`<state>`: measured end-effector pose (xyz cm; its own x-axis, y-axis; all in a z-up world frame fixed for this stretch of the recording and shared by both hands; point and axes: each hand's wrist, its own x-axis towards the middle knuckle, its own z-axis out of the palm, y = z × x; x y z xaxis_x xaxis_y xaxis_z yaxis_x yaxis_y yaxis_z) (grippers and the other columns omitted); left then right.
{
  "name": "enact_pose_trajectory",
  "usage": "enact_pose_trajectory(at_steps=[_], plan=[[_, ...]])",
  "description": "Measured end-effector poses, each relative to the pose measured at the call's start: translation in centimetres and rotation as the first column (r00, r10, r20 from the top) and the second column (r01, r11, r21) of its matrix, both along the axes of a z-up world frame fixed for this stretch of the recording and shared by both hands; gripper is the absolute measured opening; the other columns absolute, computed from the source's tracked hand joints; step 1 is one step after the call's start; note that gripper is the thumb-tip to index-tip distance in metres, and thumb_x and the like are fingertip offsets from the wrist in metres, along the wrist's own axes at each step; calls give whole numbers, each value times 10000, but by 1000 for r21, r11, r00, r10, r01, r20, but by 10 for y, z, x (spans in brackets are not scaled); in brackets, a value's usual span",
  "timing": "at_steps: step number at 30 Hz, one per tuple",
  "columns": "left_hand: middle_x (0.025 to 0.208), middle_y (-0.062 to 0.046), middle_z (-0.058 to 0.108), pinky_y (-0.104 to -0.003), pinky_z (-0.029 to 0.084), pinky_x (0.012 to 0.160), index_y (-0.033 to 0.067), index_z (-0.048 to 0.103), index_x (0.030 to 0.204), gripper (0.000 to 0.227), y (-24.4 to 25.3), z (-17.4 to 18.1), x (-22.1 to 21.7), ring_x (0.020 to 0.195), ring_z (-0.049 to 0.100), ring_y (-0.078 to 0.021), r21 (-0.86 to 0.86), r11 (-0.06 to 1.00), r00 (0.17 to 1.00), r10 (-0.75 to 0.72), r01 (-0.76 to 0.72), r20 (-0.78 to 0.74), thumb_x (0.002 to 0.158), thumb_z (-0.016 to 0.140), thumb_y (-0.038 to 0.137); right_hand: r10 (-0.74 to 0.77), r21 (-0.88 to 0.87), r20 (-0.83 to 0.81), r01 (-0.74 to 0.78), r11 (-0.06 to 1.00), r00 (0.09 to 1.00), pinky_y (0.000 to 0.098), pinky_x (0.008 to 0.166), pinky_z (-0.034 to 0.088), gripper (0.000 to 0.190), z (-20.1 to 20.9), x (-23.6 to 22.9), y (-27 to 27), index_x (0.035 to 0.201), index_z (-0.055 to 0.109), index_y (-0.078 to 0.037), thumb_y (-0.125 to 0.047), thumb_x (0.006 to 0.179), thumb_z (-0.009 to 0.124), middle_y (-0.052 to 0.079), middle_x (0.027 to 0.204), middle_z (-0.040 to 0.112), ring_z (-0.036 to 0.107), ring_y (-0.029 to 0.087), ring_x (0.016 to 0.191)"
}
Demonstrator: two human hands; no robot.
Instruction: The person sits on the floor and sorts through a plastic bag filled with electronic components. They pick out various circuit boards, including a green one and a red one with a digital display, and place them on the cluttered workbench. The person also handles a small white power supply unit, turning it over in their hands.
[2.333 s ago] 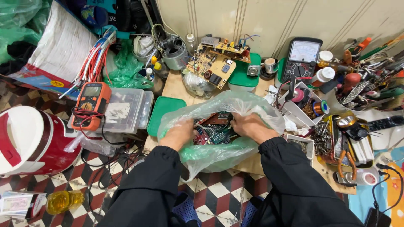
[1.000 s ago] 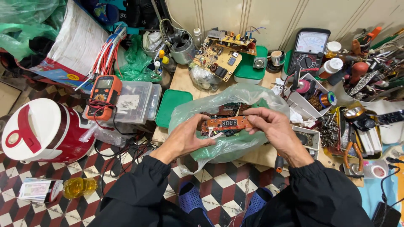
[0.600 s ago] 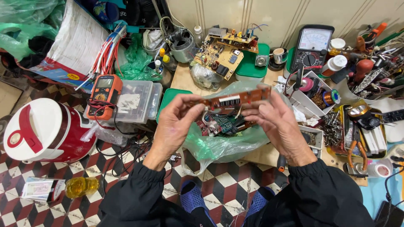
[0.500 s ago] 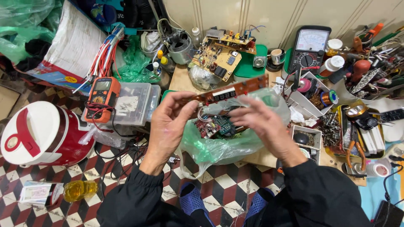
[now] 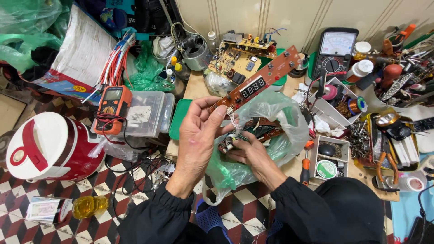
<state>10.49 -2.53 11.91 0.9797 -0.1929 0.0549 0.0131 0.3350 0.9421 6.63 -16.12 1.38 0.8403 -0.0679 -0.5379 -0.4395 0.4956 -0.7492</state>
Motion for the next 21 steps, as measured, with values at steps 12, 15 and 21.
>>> enact_pose_trajectory(at_steps=[12, 15, 21], plan=[[1203, -217, 804, -366, 711, 893, 55, 520, 1429, 481, 9, 60, -25, 1009, 833, -290, -36, 999, 990, 9, -14, -140, 1002, 703, 182, -194, -278, -119, 155, 948, 974, 343, 819, 670, 507, 57, -59, -65, 1490, 701, 38, 12, 989, 625, 210, 1265, 802, 726, 272, 821], [1212, -176, 717, -414, 690, 969, 62, 454, 1584, 666, 8, 54, -34, 1052, 810, -330, -126, 989, 983, -94, 74, -157, 977, 711, 153, -247, -223, -53, 230, 947, 968, 397, 690, 584, 491, 55, -93, -92, 1414, 727, 74, 47, 934, 627, 195, 1128, 759, 626, 271, 722], [1327, -174, 741, -410, 668, 1007, -16, 451, 1667, 735, 18, 33, -57, 1103, 792, -298, -265, 956, 967, -176, 123, -186, 980, 698, 73, -99, -120, 54, 105, 987, 994, 343, 697, 499, 513, 74, -145, -133, 1407, 778, 72, 65, 901, 692, 216, 1137, 803, 636, 251, 791]])
